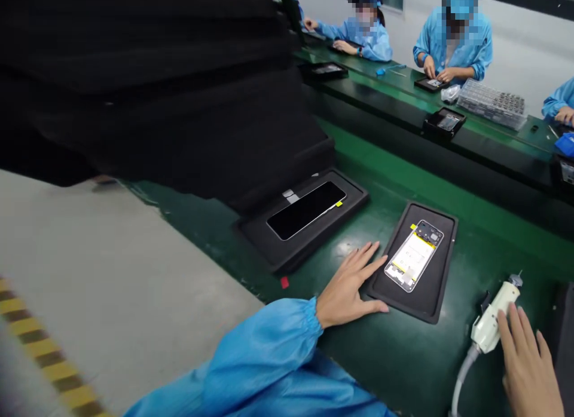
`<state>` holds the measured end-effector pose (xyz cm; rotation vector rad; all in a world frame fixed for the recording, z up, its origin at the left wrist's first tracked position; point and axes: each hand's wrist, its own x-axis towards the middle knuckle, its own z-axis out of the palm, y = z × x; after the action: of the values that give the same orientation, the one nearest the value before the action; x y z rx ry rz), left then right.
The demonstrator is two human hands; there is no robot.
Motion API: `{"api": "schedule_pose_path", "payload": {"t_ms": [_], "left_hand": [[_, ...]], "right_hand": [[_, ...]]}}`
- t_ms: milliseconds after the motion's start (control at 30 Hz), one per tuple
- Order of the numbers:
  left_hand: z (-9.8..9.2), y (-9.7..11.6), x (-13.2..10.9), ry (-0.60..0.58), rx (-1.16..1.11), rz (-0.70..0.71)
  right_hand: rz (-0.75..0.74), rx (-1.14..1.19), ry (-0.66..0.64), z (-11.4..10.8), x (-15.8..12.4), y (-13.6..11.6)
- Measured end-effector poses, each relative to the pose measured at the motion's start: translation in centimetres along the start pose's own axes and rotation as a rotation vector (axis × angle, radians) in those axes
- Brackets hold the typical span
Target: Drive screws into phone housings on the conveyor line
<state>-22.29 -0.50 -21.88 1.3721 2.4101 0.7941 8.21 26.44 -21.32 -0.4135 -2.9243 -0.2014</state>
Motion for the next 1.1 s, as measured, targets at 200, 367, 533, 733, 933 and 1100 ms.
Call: {"api": "schedule_pose_path", "payload": {"t_ms": [200,367,533,733,933,1100], "left_hand": [[-0.4,0.4,0.9,-0.071,0.007,0.024],[-0.6,0.7,1.2,-0.106,0.001,0.030],[-0.8,0.8,1.1,-0.141,0.016,0.036],[-0.7,0.7,1.1,-0.159,0.027,0.060],[-0.8,0.7,1.3,-0.171,0.030,0.099],[-0.7,0.4,1.2,-0.163,0.032,0.109]], "right_hand": [[-0.137,-0.221,-0.093,-1.2,4.6,1.4],[-0.286,-0.270,-0.137,-0.9,7.9,2.4],[-0.313,-0.209,-0.055,-0.6,8.3,2.5],[-0.028,0.385,0.387,-2.1,6.9,-2.2],[0.343,1.070,0.763,-5.2,9.5,-9.6],[0.594,1.514,0.661,-6.8,13.9,-13.7]]}}
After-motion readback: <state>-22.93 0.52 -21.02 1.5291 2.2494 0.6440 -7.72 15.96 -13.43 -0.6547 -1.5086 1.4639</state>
